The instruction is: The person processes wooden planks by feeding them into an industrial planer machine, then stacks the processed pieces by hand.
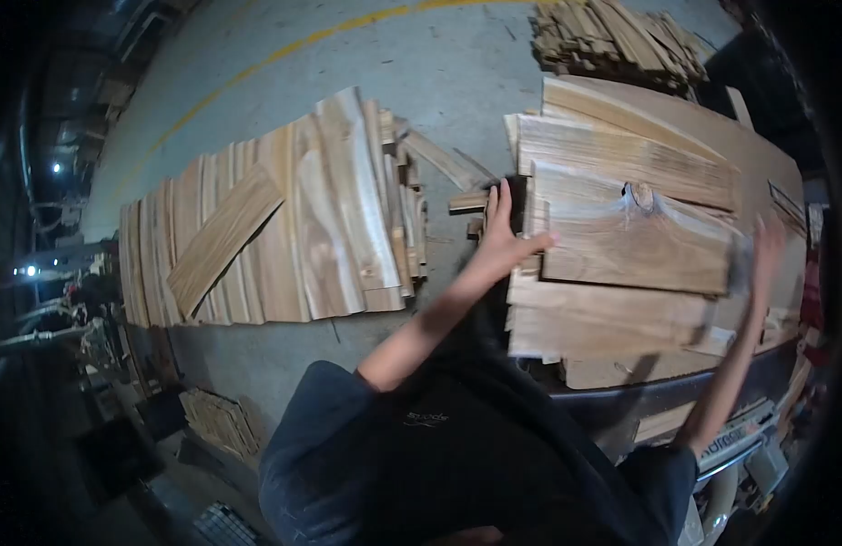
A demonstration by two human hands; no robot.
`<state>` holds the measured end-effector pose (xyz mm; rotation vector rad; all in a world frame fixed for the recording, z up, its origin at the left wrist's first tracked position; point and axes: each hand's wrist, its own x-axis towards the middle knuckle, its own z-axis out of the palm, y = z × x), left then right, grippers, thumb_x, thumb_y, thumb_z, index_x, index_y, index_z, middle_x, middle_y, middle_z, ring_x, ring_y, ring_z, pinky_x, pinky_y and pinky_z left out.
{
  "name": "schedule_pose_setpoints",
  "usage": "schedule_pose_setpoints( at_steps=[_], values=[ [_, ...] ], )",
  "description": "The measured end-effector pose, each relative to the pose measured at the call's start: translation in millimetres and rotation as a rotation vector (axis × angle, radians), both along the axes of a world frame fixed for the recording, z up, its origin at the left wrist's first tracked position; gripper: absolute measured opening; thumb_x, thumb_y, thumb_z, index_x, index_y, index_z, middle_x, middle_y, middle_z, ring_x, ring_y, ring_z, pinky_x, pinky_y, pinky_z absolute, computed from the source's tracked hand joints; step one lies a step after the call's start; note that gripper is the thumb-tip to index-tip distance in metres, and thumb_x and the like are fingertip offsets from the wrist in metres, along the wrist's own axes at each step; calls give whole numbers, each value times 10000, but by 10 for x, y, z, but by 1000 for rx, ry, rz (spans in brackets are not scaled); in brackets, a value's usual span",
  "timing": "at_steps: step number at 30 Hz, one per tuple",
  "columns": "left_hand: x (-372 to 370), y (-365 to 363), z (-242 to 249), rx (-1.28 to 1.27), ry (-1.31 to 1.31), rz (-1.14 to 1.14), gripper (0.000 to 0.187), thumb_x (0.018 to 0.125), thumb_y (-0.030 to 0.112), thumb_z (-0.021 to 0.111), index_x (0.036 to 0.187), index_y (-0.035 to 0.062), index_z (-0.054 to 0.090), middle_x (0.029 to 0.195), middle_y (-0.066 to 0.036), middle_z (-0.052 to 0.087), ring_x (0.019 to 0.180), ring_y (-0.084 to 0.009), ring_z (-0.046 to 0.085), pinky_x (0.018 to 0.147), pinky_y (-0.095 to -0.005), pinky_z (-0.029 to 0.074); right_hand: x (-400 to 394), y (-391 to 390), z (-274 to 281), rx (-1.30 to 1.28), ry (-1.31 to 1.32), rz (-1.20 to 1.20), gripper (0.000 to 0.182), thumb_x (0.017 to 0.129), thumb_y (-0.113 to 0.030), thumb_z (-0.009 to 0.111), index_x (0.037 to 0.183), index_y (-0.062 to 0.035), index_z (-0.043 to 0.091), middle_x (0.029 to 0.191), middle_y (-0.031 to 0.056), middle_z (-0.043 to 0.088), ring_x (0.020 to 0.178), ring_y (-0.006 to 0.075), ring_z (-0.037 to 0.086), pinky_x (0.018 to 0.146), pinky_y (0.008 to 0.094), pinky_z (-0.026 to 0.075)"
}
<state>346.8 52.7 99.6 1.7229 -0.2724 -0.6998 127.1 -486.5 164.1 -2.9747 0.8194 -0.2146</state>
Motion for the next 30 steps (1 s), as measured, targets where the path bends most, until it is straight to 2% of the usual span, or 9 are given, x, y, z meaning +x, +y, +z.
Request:
schedule_pose_setpoints(
  at_steps=[1,2,4,6,9,11,15,22,30],
  values=[
    [-153,-310,44,315,-105,-64,1289,653,544,813,1526,30,15,1547,-326,-24,1453,-445,15,1139,-565,126,295,120,-132,-292,161,-63,527,1028,-418,320,1421,-81,422,1502,229,315,1406,371,260,1157,467,209],
    [-316,-551,16,393,-160,-93,1263,679,531,802,1520,12,17,1547,-323,-3,1451,-450,28,1136,-578,108,310,-378,-1349,-231,304,-79,548,1015,-490,302,1434,-161,430,1516,201,307,1407,371,260,1163,504,151],
    [-512,-855,-193,378,-289,-70,1221,703,507,788,1519,10,28,1549,-311,12,1448,-454,40,1117,-623,94,978,713,-672,-184,164,-213,593,990,-561,301,1438,-198,439,1523,188,304,1410,364,263,1149,530,168],
    [-635,-969,-256,222,-332,-15,1144,740,480,759,1522,21,60,1547,-293,46,1441,-447,67,1104,-645,112,1066,477,-616,-126,239,-190,603,974,-586,318,1425,-212,461,1526,181,298,1412,359,260,1145,537,169],
    [-661,-953,-247,30,-417,52,899,795,327,759,1471,-8,271,1493,-291,249,1391,-429,267,1122,-464,264,995,258,-850,-125,140,-178,613,939,-611,380,1375,-206,532,1469,181,388,1378,357,326,1116,554,220],
    [-643,-893,-435,62,-512,16,768,792,340,759,1379,-29,429,1417,-272,381,1317,-424,382,1083,-461,328,965,90,-848,-45,192,-136,581,925,-592,425,1310,-192,595,1372,172,500,1319,357,409,1089,533,277],
    [-517,-916,-756,13,-359,13,426,799,178,740,1129,-45,589,1218,-230,556,1191,-383,511,1014,-433,413,967,141,-829,-46,-25,-18,452,908,-485,531,1003,-85,721,1047,160,665,989,368,609,866,460,468],
    [-503,-1663,-512,27,-630,-59,446,840,202,711,1202,-31,594,1316,-248,498,1224,-391,480,1032,-447,384,860,169,-757,68,1,-196,588,860,-644,496,1086,-152,724,1192,132,640,1238,314,502,1088,538,258],
    [-604,-2015,-462,-132,-576,-55,309,877,162,671,1115,-30,625,1238,-230,560,1171,-368,528,1013,-437,395,739,299,-768,178,-360,-175,306,811,-347,667,935,-76,732,1104,123,664,1067,332,576,980,462,382]
  ],
)
